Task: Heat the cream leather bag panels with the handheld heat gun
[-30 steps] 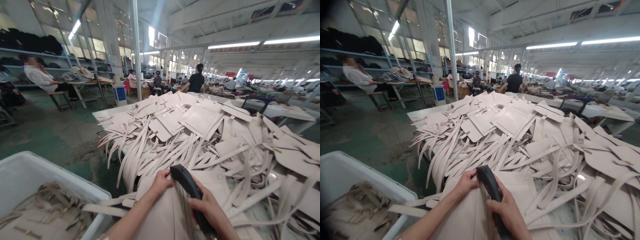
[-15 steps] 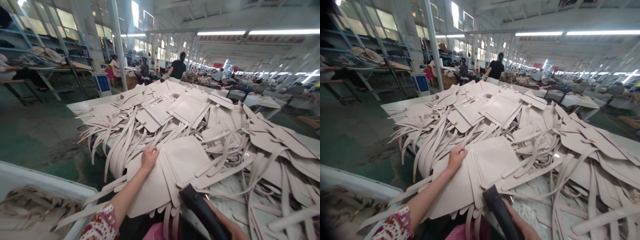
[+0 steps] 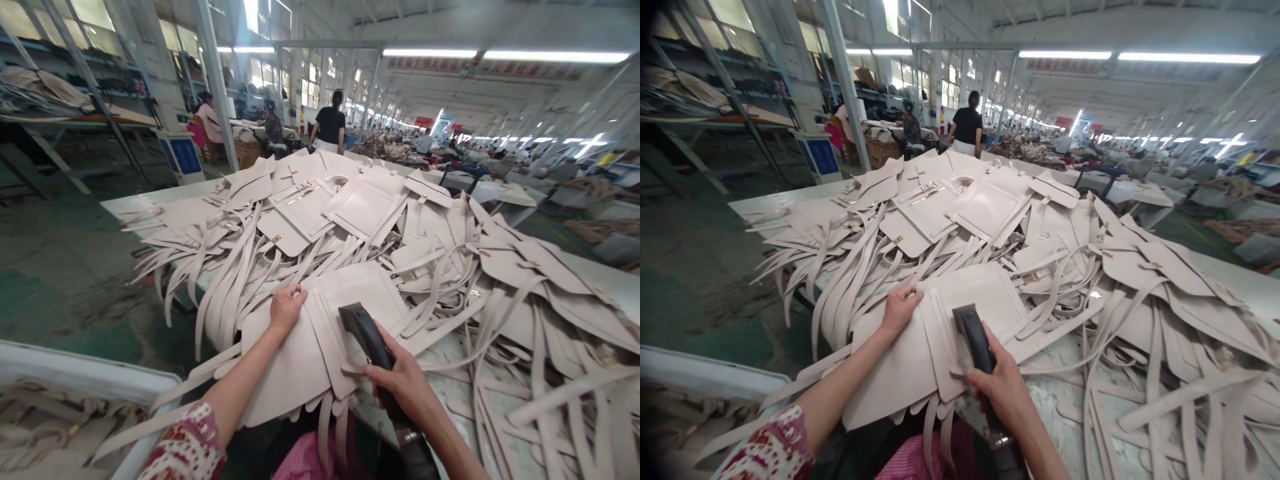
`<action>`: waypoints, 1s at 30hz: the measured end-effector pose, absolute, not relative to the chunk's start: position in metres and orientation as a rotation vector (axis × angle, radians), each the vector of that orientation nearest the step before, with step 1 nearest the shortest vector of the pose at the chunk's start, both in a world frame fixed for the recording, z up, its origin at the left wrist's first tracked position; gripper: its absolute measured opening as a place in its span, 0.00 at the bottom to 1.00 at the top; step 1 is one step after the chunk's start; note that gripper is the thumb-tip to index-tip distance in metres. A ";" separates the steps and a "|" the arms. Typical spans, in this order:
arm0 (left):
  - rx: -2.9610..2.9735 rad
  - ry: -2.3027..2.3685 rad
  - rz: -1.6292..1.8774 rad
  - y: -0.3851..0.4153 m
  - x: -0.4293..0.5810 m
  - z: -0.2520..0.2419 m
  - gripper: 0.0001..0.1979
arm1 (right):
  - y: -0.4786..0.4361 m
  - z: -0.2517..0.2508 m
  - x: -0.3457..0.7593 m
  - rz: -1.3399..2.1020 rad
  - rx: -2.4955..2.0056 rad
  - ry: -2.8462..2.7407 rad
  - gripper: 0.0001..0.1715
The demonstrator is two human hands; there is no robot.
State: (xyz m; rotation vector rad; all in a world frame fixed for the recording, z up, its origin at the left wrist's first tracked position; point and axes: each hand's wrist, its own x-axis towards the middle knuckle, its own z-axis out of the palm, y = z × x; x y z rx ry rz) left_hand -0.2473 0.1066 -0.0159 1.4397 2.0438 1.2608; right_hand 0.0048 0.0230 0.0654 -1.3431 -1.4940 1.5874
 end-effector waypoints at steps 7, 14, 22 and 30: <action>1.469 2.090 1.254 0.110 -0.268 -0.012 0.12 | -0.008 0.087 0.039 2.139 -1.255 -1.571 0.45; 1.481 2.142 1.186 0.110 -0.265 -0.017 0.12 | -0.011 0.082 0.040 2.081 -1.247 -1.498 0.45; 1.497 2.196 1.096 0.111 -0.263 -0.018 0.11 | -0.019 0.088 0.022 2.082 -1.063 -1.699 0.46; 1.475 2.216 1.053 0.111 -0.261 -0.019 0.11 | -0.029 0.060 0.002 1.714 -1.335 -1.681 0.47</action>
